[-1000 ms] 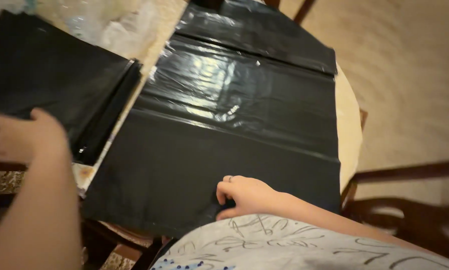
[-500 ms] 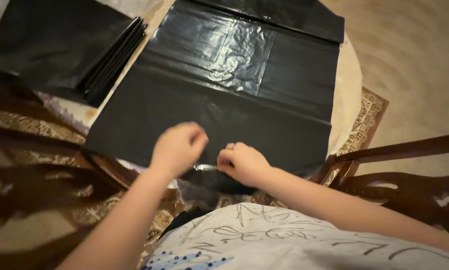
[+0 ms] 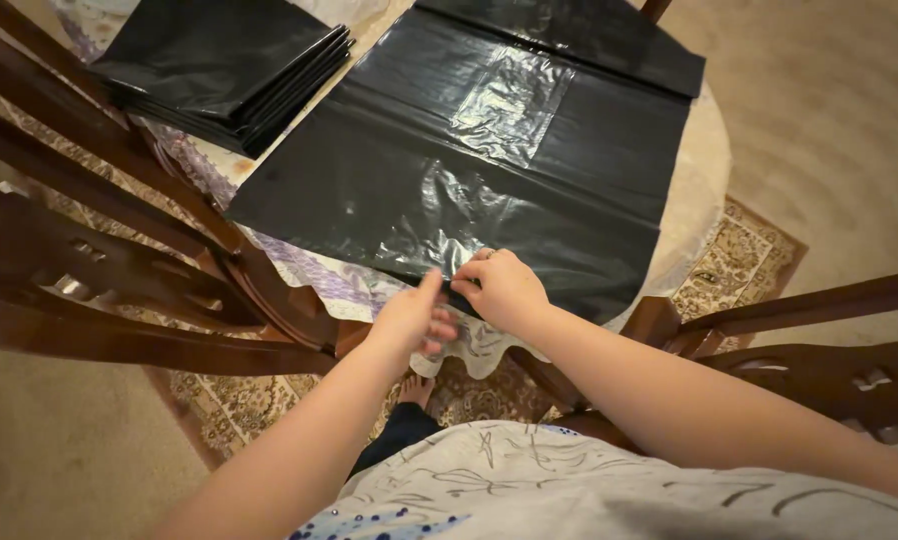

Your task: The person folds multiple black plastic sheets on a table, aligning edges and pressing down to create creases. The folded sheets are stacked to the left side of the table.

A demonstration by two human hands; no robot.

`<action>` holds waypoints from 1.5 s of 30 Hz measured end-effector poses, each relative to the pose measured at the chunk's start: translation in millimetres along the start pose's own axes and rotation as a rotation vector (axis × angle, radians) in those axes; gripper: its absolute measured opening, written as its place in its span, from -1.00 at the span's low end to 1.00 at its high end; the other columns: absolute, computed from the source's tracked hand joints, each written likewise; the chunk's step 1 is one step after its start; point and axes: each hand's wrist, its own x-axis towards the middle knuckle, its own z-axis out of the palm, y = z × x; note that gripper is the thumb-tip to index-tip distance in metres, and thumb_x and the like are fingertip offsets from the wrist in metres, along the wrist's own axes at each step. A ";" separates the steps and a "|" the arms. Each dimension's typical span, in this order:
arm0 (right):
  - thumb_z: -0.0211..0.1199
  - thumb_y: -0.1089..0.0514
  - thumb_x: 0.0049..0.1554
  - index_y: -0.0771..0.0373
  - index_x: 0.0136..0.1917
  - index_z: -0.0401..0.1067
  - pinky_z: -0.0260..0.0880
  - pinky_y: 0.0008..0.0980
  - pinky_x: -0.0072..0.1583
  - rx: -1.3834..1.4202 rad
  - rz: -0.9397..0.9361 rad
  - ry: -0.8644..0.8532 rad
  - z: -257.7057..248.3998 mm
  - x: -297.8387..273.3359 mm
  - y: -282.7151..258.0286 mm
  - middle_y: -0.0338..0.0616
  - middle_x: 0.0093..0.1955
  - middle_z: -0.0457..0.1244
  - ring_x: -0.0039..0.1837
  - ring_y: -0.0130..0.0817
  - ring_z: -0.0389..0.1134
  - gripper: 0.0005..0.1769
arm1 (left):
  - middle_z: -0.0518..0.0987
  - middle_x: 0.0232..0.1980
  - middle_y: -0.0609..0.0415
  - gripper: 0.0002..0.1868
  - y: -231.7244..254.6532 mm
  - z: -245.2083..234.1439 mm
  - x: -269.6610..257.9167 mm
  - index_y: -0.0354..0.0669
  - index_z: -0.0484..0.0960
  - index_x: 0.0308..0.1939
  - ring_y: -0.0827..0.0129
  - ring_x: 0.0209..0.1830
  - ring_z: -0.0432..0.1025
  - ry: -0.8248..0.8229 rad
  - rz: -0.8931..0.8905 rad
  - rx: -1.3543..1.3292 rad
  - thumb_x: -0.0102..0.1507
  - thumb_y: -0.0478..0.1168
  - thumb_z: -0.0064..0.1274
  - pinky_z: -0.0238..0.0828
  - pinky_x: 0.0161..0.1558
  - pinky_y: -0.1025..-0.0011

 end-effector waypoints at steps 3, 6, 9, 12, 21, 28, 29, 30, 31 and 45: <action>0.35 0.04 0.08 0.07 -0.11 0.64 0.38 -0.12 0.12 -0.052 -0.061 0.101 -11.2 -6.0 -10.3 -0.24 0.00 0.40 0.10 -0.08 0.35 -0.86 | 0.67 -0.24 -0.01 -0.50 24.2 8.7 10.6 -0.16 0.56 -0.04 0.28 -0.42 0.56 0.127 0.023 -0.198 0.31 0.21 -0.09 0.37 -0.48 0.33; 0.36 -0.01 0.08 0.09 -0.01 0.59 0.35 -0.09 0.14 -0.118 -0.116 0.205 -26.0 -14.0 -21.6 -0.21 0.05 0.37 0.14 -0.07 0.35 -0.76 | 0.66 -0.24 -0.05 -0.68 48.6 11.6 20.7 -0.25 0.56 -0.08 0.25 -0.42 0.56 0.224 0.151 -0.328 0.28 -0.06 0.03 0.39 -0.49 0.30; 0.42 -0.06 -0.08 0.16 0.14 0.47 0.29 -0.02 0.09 -0.206 -0.202 0.348 -32.5 -25.5 -32.7 -0.08 0.11 0.30 0.17 0.02 0.32 -0.46 | 0.63 -0.25 -0.01 -0.82 66.4 17.4 23.8 -0.24 0.55 -0.12 0.23 -0.43 0.54 0.223 0.182 -0.423 0.25 -0.23 0.07 0.49 -0.45 0.30; 0.37 0.04 -0.13 0.13 0.23 0.38 0.29 -0.01 0.10 -0.350 -0.093 0.326 -40.7 -29.3 -32.6 -0.07 0.13 0.28 0.19 0.00 0.32 -0.37 | 0.62 -0.30 0.00 -0.88 86.0 26.1 25.0 -0.23 0.55 -0.19 0.23 -0.45 0.54 0.230 0.194 -0.445 0.22 -0.29 0.07 0.53 -0.45 0.30; 0.26 0.16 0.09 0.02 0.01 0.60 0.38 -0.10 0.11 -0.187 0.132 0.248 -115.3 -18.9 19.1 -0.10 -0.01 0.40 0.10 -0.02 0.40 -0.79 | 0.59 -0.43 0.04 -0.96 121.1 -36.8 39.5 -0.14 0.54 -0.32 0.30 -0.57 0.45 0.535 0.209 -0.513 0.18 -0.28 0.07 0.36 -0.53 0.30; 0.17 0.15 0.13 0.06 0.11 0.58 0.37 -0.06 0.19 -0.229 0.224 0.321 -156.8 -1.2 49.4 -0.03 0.12 0.39 0.17 0.07 0.37 -0.70 | 0.54 -0.42 -0.03 -0.79 174.6 -47.1 63.7 -0.20 0.48 -0.32 0.30 -0.58 0.42 0.511 0.502 -0.419 0.26 -0.16 0.13 0.23 -0.55 0.30; 0.17 0.13 0.13 0.06 0.11 0.58 0.36 -0.03 0.17 -0.282 0.286 0.326 -164.2 1.3 54.7 -0.01 0.11 0.39 0.17 0.10 0.36 -0.71 | 0.55 -0.42 -0.02 -0.78 187.5 -44.4 68.6 -0.18 0.48 -0.32 0.30 -0.58 0.42 0.504 0.537 -0.393 0.27 -0.14 0.12 0.24 -0.55 0.30; 0.20 0.10 0.13 0.07 0.09 0.58 0.36 -0.01 0.15 -0.314 0.320 0.328 -171.4 4.2 60.2 0.00 0.10 0.39 0.16 0.10 0.36 -0.72 | 0.57 -0.39 0.02 -0.78 199.8 -41.7 73.7 -0.15 0.49 -0.30 0.32 -0.54 0.45 0.434 0.526 -0.387 0.28 -0.10 0.12 0.30 -0.51 0.31; 0.22 0.06 0.12 0.07 0.07 0.58 0.36 0.01 0.13 -0.347 0.354 0.332 -178.7 7.5 65.7 0.00 0.08 0.38 0.15 0.11 0.36 -0.74 | 0.59 -0.36 0.05 -0.77 212.7 -38.9 79.6 -0.13 0.50 -0.28 0.33 -0.50 0.48 0.363 0.515 -0.380 0.28 -0.06 0.11 0.36 -0.47 0.32; 0.26 0.06 0.25 0.23 0.01 0.57 0.29 0.17 0.16 -0.765 0.374 0.643 -256.4 143.6 164.6 0.11 0.01 0.38 0.14 0.14 0.35 -0.79 | 0.52 0.33 0.02 -0.65 169.1 30.0 151.5 0.03 0.65 0.12 0.11 0.26 0.42 0.216 1.264 1.093 0.23 -0.18 0.15 0.42 0.14 0.14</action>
